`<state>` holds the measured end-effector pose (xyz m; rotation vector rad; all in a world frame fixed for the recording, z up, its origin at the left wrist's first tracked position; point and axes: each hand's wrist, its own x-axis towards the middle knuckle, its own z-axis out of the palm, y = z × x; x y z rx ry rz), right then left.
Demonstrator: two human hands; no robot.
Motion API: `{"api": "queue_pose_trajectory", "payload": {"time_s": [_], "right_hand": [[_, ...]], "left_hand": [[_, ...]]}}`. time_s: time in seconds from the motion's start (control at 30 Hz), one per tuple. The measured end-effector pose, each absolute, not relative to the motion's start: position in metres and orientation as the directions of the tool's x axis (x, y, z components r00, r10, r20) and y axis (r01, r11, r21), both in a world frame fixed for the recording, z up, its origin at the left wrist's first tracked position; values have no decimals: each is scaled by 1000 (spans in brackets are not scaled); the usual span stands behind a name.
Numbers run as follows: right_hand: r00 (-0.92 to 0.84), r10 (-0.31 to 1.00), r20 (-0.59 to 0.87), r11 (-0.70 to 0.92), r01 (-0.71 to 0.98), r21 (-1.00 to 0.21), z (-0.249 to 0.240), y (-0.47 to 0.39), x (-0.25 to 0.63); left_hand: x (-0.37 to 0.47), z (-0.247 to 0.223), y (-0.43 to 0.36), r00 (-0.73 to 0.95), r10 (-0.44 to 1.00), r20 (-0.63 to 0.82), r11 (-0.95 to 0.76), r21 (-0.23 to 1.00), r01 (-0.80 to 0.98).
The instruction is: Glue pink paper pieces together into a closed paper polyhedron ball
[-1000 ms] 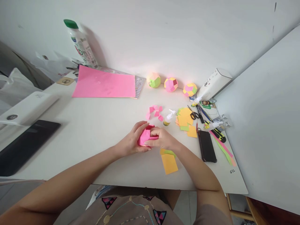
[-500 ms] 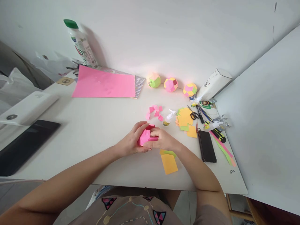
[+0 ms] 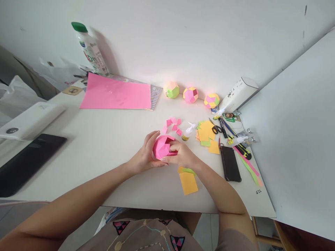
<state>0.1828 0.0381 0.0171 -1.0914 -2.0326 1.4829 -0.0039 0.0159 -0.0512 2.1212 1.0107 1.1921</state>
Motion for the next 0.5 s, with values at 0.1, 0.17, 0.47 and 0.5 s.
{"api": "queue_pose_trajectory", "payload": {"time_s": [0.1,0.17,0.47,0.5], "right_hand": [[-608,780,-145,114,367,-923,16,39,182],[-621,760,-192,77,379,-922,16,39,183],[-626,727,-283,-150,257,-955,17,47,190],[-622,730,-285,-174,234,-956,16,47,189]], "left_hand": [[-4,-50,15,376,828,416,-538,779,321],[-4,-48,14,391,842,372,-499,811,304],[-4,-47,14,417,847,329,-478,814,329],[-4,-47,14,427,839,337,-493,803,335]]}}
